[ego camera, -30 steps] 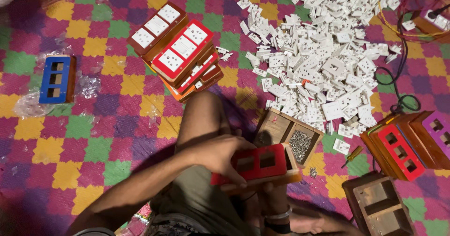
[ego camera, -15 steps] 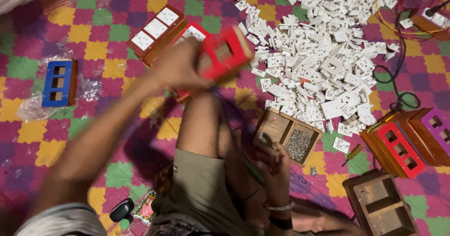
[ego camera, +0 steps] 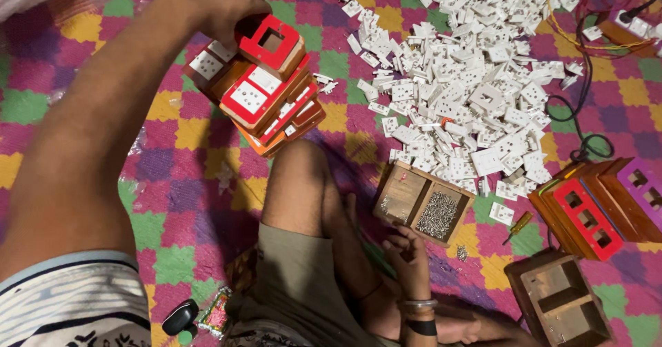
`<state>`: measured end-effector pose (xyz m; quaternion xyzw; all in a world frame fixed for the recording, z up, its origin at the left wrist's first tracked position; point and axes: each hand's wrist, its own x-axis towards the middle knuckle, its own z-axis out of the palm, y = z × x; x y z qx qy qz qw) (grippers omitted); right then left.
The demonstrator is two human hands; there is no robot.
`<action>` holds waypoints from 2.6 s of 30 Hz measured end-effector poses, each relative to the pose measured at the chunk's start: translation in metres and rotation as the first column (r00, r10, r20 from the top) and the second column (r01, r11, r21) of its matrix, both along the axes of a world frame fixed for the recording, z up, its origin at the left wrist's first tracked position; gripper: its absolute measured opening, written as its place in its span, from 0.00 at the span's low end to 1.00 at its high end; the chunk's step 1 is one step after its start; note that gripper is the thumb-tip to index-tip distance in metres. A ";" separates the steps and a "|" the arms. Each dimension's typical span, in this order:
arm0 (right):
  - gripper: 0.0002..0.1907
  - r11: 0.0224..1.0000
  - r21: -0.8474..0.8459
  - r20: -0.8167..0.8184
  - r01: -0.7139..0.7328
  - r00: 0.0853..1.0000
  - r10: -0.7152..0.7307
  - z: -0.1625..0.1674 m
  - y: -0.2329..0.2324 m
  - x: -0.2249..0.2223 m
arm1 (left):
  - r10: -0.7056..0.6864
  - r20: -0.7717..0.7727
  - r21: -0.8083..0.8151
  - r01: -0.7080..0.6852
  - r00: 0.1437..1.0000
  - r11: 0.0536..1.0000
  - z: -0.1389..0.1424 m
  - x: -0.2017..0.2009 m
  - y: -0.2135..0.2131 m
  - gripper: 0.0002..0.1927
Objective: The person sits on a colorful mat and assembles white electrical socket modules into red plastic frames. They insert the modules into the frame, then use a screwdriver to tighten screws into each module. Completed units are stacked nearby.
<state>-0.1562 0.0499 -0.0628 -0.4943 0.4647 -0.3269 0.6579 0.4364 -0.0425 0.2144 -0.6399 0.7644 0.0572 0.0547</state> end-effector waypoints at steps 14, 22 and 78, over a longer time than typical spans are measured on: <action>0.26 1.000 0.004 0.061 -0.029 0.998 0.028 0.020 -0.013 0.016 | 0.193 -0.206 0.021 -0.193 0.959 0.981 0.047 -0.047 -0.001 0.48; 0.24 0.999 -0.038 0.267 0.036 0.963 -0.024 0.067 0.004 0.008 | -0.243 -0.270 -0.017 0.248 0.932 0.969 -0.037 -0.271 0.080 0.41; 0.10 0.934 0.274 0.200 0.229 0.937 -0.288 0.060 0.056 -0.026 | 0.597 -0.109 0.097 -0.589 0.795 0.802 -0.299 -0.289 0.360 0.29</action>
